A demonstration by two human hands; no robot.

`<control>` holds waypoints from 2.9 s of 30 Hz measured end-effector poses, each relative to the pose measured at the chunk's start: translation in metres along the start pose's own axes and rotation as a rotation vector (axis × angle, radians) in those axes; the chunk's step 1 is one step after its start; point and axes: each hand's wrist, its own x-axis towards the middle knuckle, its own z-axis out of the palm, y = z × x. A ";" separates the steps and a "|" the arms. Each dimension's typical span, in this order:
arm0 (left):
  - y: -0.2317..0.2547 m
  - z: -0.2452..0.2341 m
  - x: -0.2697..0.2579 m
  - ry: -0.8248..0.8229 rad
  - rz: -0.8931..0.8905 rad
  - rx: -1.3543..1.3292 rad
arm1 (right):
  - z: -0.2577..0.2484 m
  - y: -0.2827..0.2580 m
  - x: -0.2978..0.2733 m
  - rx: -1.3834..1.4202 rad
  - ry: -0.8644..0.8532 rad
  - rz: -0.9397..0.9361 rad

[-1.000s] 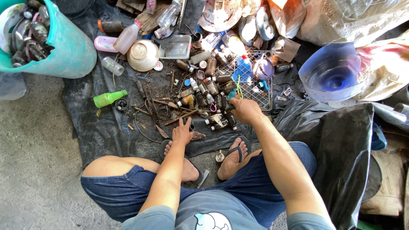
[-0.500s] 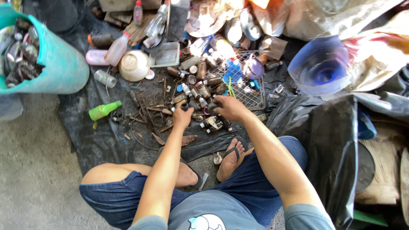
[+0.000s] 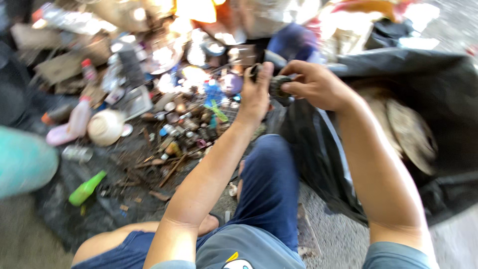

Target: The person sorts through a large pile of discarded items on a tarp on the ground, picking up plastic bottles, various mechanical parts, and plastic containers by hand and placing them into a black trash bag.

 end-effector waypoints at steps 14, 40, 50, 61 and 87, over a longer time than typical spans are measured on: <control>-0.063 0.148 -0.044 -0.549 0.465 0.584 | -0.108 0.138 -0.201 -0.053 0.450 0.446; -0.218 -0.346 -0.066 0.268 -0.212 0.832 | 0.245 -0.008 0.109 -0.759 -0.290 -0.100; -0.272 -0.445 -0.057 0.410 -0.443 0.778 | 0.256 0.066 0.167 -0.740 -0.405 0.069; -0.234 -0.470 0.056 0.446 -0.301 1.173 | 0.257 0.079 0.179 -0.914 -0.475 0.195; -0.169 -0.315 0.044 -0.066 0.498 1.238 | 0.269 0.088 0.189 -0.855 -0.414 0.020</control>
